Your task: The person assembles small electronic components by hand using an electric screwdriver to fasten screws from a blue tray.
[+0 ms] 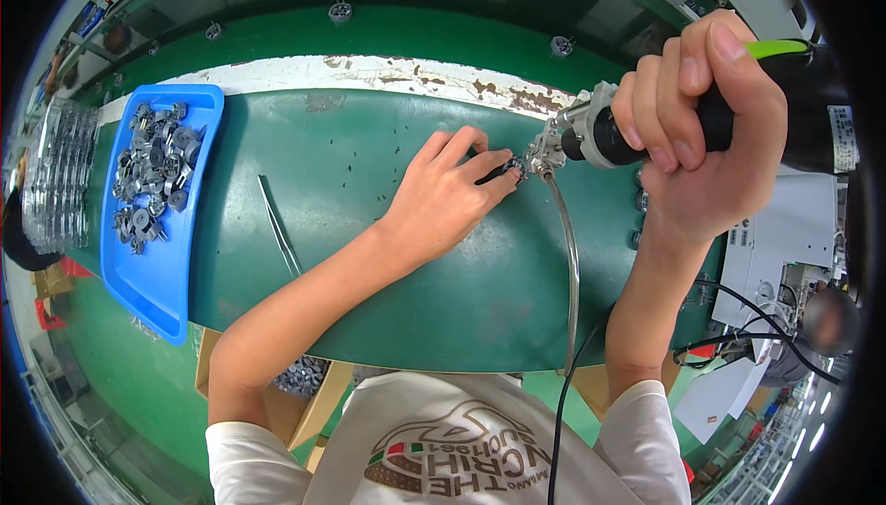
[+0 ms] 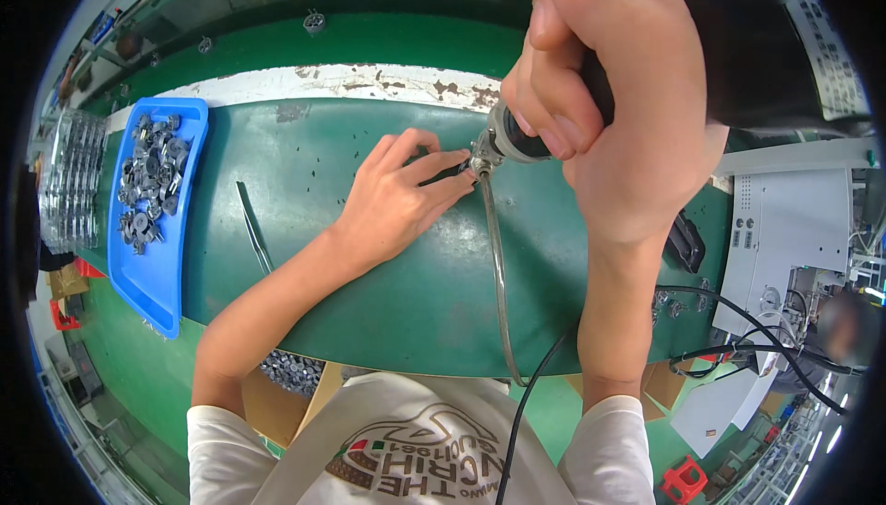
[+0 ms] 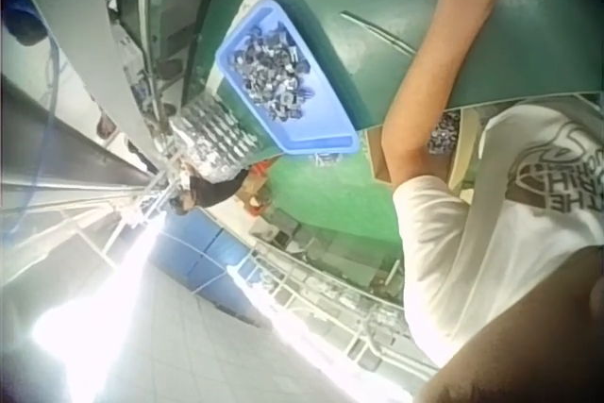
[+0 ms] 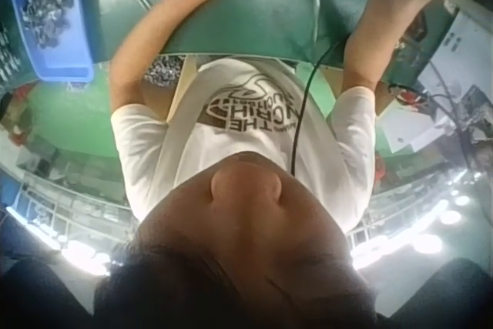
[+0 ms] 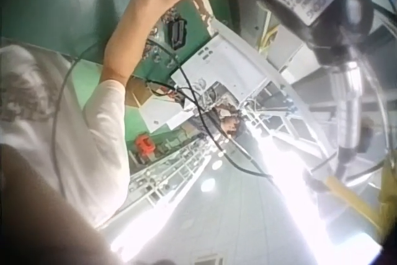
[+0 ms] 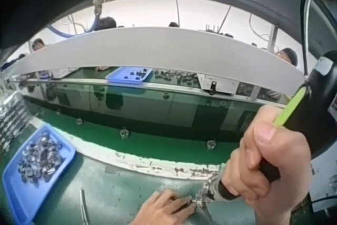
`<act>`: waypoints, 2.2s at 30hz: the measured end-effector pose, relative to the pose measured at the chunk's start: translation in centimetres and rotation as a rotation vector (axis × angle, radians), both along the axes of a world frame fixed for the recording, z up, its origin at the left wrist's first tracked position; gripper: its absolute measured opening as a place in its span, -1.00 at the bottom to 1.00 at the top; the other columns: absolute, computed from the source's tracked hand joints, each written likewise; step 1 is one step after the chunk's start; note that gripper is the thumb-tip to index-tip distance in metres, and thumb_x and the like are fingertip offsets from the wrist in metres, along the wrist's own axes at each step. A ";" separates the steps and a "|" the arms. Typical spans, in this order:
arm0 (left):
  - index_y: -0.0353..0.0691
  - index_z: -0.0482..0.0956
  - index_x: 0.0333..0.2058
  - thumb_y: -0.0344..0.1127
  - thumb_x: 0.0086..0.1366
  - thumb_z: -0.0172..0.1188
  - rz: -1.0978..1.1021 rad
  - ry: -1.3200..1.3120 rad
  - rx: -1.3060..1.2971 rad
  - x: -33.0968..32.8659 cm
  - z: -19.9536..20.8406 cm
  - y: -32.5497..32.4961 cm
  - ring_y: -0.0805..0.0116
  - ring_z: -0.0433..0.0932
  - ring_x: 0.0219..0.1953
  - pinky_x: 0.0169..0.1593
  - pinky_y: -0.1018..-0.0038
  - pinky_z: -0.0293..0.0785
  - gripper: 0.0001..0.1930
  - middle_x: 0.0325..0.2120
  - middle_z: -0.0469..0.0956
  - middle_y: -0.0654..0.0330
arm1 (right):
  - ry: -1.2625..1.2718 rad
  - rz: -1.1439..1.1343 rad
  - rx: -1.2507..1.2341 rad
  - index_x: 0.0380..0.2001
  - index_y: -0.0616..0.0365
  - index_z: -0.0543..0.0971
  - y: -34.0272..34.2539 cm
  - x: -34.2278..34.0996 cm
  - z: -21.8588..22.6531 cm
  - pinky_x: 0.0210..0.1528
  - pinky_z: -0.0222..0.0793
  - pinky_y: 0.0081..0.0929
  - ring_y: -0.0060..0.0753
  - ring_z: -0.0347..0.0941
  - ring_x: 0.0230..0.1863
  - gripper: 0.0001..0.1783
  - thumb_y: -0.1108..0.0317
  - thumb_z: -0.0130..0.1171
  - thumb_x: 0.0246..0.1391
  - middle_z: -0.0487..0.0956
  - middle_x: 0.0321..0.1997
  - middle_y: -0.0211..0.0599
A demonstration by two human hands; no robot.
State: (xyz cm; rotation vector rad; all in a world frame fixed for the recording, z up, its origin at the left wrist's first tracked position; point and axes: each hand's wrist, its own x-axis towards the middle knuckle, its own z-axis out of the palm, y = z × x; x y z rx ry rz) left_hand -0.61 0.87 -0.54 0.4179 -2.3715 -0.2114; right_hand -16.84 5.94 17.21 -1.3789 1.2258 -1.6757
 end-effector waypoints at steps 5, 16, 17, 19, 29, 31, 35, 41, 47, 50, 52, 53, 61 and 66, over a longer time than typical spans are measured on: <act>-0.12 0.78 -0.28 -0.33 0.07 0.45 0.009 -0.001 0.010 0.1 -0.2 -0.1 0.30 0.51 -0.13 -0.15 0.38 0.45 -0.81 -0.15 0.71 0.32 | 0.024 0.040 -0.018 -0.46 0.10 0.31 -0.2 0.0 -0.5 -0.61 0.08 -0.59 -0.67 -0.06 -0.79 -0.68 0.21 -0.21 0.38 0.12 -0.81 -0.60; -0.14 0.78 -0.21 -0.38 0.10 0.26 -0.006 -0.041 0.065 0.3 -0.2 0.1 0.26 0.49 0.00 0.00 0.39 0.41 -0.74 -0.13 0.68 0.23 | -0.038 0.126 -0.111 -0.46 0.11 0.32 -1.5 0.3 -2.1 -0.62 0.08 -0.60 -0.68 -0.05 -0.79 -0.69 0.23 -0.17 0.38 0.11 -0.81 -0.58; -0.14 0.78 -0.21 -0.38 0.10 0.26 -0.004 -0.041 0.066 0.4 -0.3 0.1 0.26 0.49 0.00 0.00 0.39 0.41 -0.74 -0.13 0.68 0.23 | -0.039 0.128 -0.110 -0.46 0.11 0.32 -1.5 0.4 -2.2 -0.62 0.08 -0.60 -0.68 -0.05 -0.79 -0.69 0.23 -0.17 0.38 0.11 -0.81 -0.58; -0.15 0.78 -0.21 -0.38 0.10 0.27 -0.014 -0.034 0.075 0.2 -0.2 0.2 0.26 0.49 0.00 -0.01 0.39 0.40 -0.74 -0.15 0.68 0.24 | -0.048 0.103 -0.092 -0.48 0.10 0.31 -1.4 0.5 -2.1 -0.63 0.07 -0.60 -0.68 -0.05 -0.79 -0.68 0.22 -0.16 0.37 0.11 -0.81 -0.58; -0.16 0.78 -0.22 -0.39 0.10 0.27 -0.025 -0.025 0.069 0.2 -0.3 -0.1 0.30 0.49 -0.04 -0.03 0.40 0.38 -0.75 -0.21 0.67 0.26 | -0.038 0.076 -0.048 -0.57 0.01 0.22 -1.9 0.6 -2.2 -0.63 0.08 -0.60 -0.69 -0.06 -0.80 -0.63 0.20 -0.10 0.34 0.11 -0.82 -0.57; -0.15 0.78 -0.22 -0.39 0.11 0.27 -0.020 -0.032 0.072 -0.1 -0.1 0.0 0.32 0.49 -0.05 -0.03 0.40 0.38 -0.76 -0.23 0.67 0.28 | -0.037 0.061 -0.019 -0.59 0.01 0.21 -1.8 0.6 -2.1 -0.62 0.07 -0.58 -0.69 -0.05 -0.79 -0.62 0.20 -0.08 0.33 0.10 -0.82 -0.58; -0.10 0.77 -0.32 -0.31 0.09 0.43 0.010 0.020 0.028 -0.1 -0.4 -0.4 0.32 0.53 -0.15 -0.14 0.39 0.42 -0.85 -0.24 0.68 0.33 | -0.126 0.085 -0.145 -0.56 0.03 0.22 -1.2 0.2 -2.3 -0.57 0.06 -0.56 -0.66 -0.03 -0.77 -0.65 0.21 -0.08 0.32 0.13 -0.79 -0.59; -0.07 0.79 -0.29 -0.29 0.08 0.49 0.037 0.052 0.050 -0.1 -0.1 -0.6 0.35 0.51 -0.17 -0.17 0.40 0.40 -0.82 -0.29 0.64 0.38 | 0.036 -0.117 -0.268 -0.49 0.03 0.26 2.1 -2.3 2.3 -0.54 0.08 -0.59 -0.66 0.00 -0.77 -0.77 0.28 -0.07 0.28 0.16 -0.79 -0.59; -0.09 0.79 -0.28 -0.32 0.07 0.50 0.130 0.075 0.051 -0.1 -0.3 -1.0 0.35 0.50 -0.20 -0.20 0.38 0.39 -0.80 -0.30 0.62 0.39 | -0.092 0.054 -0.142 -0.44 0.10 0.32 0.5 -1.5 0.3 -0.55 0.07 -0.59 -0.66 -0.01 -0.76 -0.76 0.24 -0.10 0.31 0.11 -0.79 -0.61; -0.09 0.79 -0.28 -0.33 0.07 0.49 0.129 0.080 0.049 0.0 -0.3 -1.0 0.34 0.50 -0.20 -0.20 0.38 0.39 -0.80 -0.29 0.62 0.39 | -0.031 -0.039 -0.107 -0.45 0.09 0.32 1.0 -0.2 0.2 -0.56 0.08 -0.59 -0.66 -0.01 -0.76 -0.75 0.24 -0.13 0.32 0.12 -0.79 -0.60; -0.09 0.79 -0.27 -0.34 0.07 0.49 0.118 0.069 0.069 -0.1 -0.2 -1.0 0.34 0.50 -0.20 -0.20 0.38 0.38 -0.80 -0.28 0.62 0.39 | -0.041 -0.005 -0.109 -0.45 0.09 0.31 0.7 -0.1 -0.1 -0.56 0.09 -0.59 -0.66 -0.01 -0.77 -0.74 0.24 -0.14 0.32 0.12 -0.79 -0.60; -0.09 0.79 -0.27 -0.34 0.07 0.49 0.119 0.069 0.071 -0.1 -0.2 -1.0 0.34 0.50 -0.20 -0.20 0.38 0.38 -0.80 -0.28 0.62 0.39 | -0.047 0.012 -0.110 -0.45 0.09 0.31 0.6 -0.1 -0.3 -0.57 0.09 -0.59 -0.66 -0.01 -0.77 -0.74 0.24 -0.14 0.32 0.12 -0.79 -0.60; -0.11 0.79 -0.27 -0.35 0.07 0.48 0.117 0.062 0.075 0.1 -0.3 -1.0 0.34 0.49 -0.21 -0.20 0.38 0.38 -0.80 -0.29 0.62 0.37 | -0.086 0.135 -0.118 -0.45 0.08 0.31 -0.6 0.1 -1.4 -0.58 0.10 -0.60 -0.66 -0.02 -0.77 -0.74 0.23 -0.17 0.33 0.12 -0.80 -0.60; -0.12 0.79 -0.27 -0.35 0.08 0.48 0.115 0.063 0.083 0.0 -0.3 -1.0 0.34 0.49 -0.22 -0.20 0.39 0.37 -0.81 -0.30 0.61 0.37 | -0.079 0.111 -0.108 -0.46 0.08 0.30 -0.9 0.4 -1.7 -0.58 0.10 -0.60 -0.67 -0.02 -0.77 -0.73 0.23 -0.17 0.34 0.13 -0.80 -0.60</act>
